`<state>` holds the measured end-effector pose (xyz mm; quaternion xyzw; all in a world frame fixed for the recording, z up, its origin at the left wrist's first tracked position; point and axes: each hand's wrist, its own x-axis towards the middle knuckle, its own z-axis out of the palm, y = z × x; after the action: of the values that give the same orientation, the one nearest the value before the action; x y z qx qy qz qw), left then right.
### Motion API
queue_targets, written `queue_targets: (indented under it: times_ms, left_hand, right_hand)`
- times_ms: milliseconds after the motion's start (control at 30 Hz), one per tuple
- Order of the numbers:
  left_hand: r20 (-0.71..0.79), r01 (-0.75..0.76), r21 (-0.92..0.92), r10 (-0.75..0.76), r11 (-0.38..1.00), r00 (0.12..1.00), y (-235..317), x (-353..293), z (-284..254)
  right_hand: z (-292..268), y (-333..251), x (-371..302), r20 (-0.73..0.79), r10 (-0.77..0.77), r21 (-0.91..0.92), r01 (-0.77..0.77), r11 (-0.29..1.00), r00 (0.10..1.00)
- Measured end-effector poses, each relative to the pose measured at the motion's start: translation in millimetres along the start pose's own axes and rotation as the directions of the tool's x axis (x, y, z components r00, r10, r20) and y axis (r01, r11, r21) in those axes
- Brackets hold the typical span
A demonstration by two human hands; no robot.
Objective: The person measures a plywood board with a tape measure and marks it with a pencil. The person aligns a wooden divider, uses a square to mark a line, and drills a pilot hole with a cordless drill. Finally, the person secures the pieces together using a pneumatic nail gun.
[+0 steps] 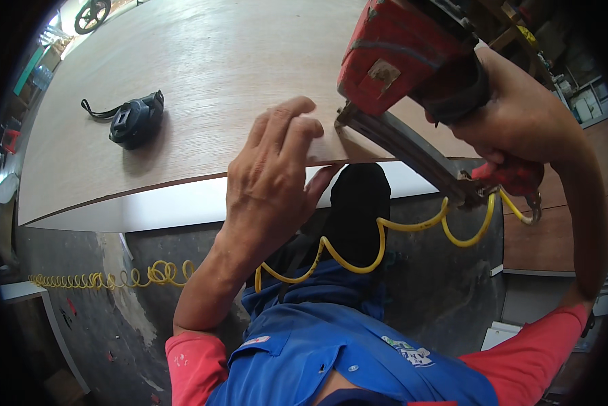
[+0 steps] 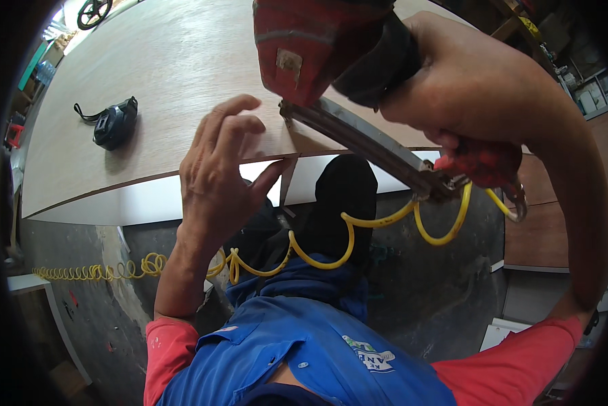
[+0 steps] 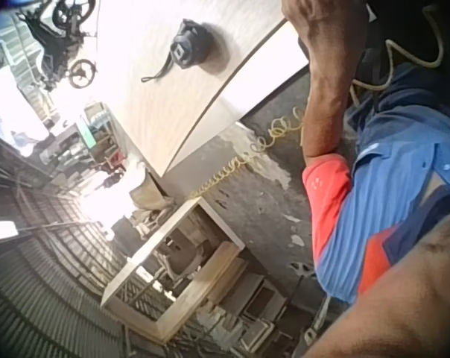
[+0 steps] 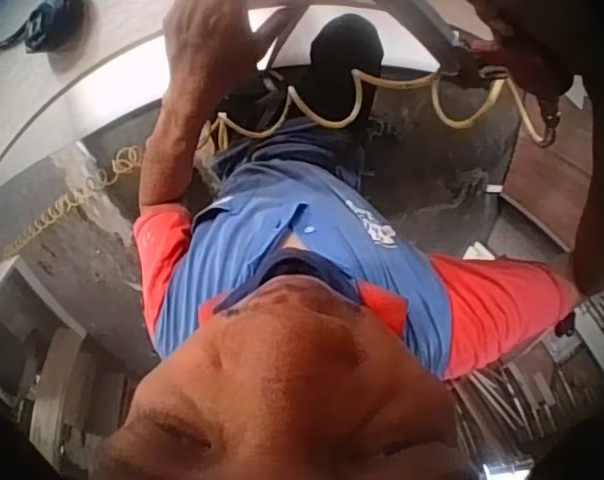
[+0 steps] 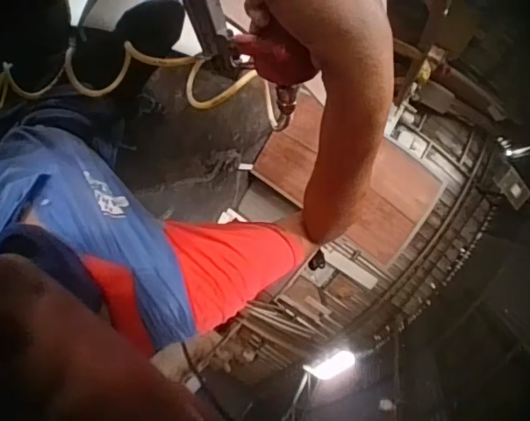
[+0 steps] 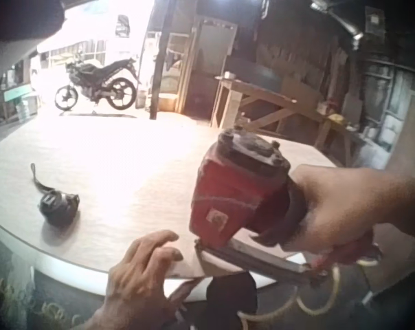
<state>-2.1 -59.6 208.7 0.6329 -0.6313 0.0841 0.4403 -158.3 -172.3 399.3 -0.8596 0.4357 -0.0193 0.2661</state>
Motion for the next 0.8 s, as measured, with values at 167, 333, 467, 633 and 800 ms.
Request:
queue_targets:
  times_ms: [167,333,467,633,800]
  left_hand:
    - [-0.064,-0.047,-0.053,0.043,0.997,0.997,0,-2,-9]
    - [-0.301,-0.093,-0.316,-0.007,0.944,0.953,-4,-58,-25]
    - [-0.194,-0.076,-0.394,-0.002,0.916,0.981,43,-100,-49]
    - [-0.049,0.183,-0.085,-0.187,0.980,0.981,85,-129,-67]
    - [-0.120,0.399,0.348,-0.381,0.849,0.917,82,-173,-83]
  right_hand:
    - [-16,29,13,0.255,-0.067,-0.013,0.073,0.997,0.965]
    - [17,60,-8,0.078,-0.176,0.473,0.119,0.873,0.981]
    - [90,64,-31,-0.086,-0.290,0.874,0.212,0.436,0.953]
    - [216,30,-51,-0.193,-0.408,0.975,0.220,0.020,0.892]
    - [285,-16,-52,-0.114,-0.559,0.988,0.032,-0.154,0.821]
